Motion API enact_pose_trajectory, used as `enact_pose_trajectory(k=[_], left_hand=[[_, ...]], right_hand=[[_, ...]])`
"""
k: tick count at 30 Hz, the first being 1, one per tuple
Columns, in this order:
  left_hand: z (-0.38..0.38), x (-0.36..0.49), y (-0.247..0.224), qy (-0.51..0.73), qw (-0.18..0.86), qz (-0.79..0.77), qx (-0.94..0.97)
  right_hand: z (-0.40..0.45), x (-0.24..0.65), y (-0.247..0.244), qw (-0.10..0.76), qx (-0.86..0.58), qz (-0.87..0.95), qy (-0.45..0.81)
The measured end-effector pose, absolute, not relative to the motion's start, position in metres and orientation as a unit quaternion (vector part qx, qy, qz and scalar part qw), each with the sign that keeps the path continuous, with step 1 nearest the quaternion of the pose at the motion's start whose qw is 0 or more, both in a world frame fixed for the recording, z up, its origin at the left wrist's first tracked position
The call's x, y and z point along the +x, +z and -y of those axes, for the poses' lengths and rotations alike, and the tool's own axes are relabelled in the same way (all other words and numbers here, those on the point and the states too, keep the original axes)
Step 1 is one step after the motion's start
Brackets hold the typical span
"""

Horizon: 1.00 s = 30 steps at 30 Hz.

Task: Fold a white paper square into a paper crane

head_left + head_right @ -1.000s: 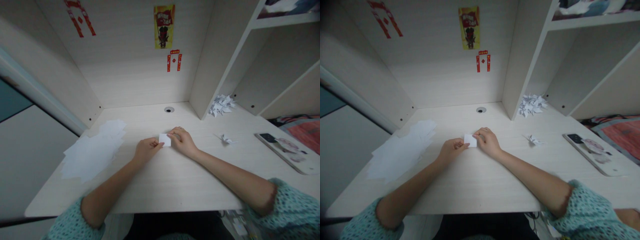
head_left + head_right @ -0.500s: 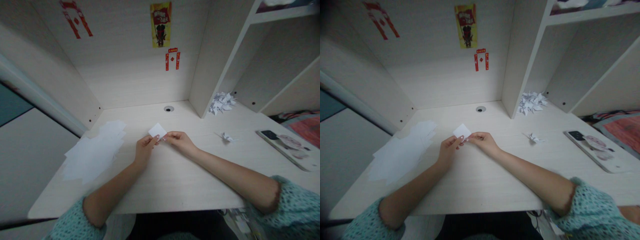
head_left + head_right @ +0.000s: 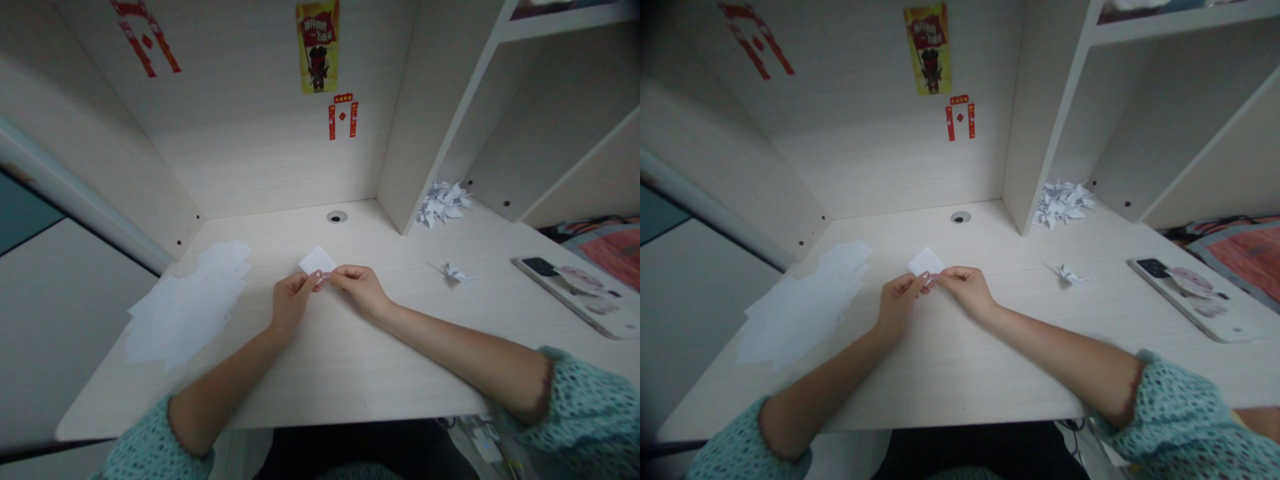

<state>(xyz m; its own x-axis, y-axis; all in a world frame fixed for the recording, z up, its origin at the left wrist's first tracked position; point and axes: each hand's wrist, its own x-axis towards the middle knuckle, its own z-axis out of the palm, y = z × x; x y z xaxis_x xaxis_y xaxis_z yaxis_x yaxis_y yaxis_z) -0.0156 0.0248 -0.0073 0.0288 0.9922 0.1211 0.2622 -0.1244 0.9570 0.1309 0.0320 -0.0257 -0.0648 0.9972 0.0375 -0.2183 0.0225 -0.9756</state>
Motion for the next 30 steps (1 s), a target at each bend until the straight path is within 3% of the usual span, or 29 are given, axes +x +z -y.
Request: enact_pose_trajectory(k=[16,24,30], left_hand=[[-0.028,-0.017,-0.007,0.43,0.441,-0.536,0.578],[-0.034,-0.023,-0.005,0.46,0.437,-0.547,0.546],[-0.034,-0.023,-0.01,0.432,0.404,-0.533,0.605]], right_hand=[[-0.035,0.139,-0.019,0.571,-0.466,0.417,0.532],[-0.05,0.157,-0.021,0.63,-0.489,0.39,0.46],[-0.041,0.149,-0.02,0.543,-0.442,0.528,0.482]])
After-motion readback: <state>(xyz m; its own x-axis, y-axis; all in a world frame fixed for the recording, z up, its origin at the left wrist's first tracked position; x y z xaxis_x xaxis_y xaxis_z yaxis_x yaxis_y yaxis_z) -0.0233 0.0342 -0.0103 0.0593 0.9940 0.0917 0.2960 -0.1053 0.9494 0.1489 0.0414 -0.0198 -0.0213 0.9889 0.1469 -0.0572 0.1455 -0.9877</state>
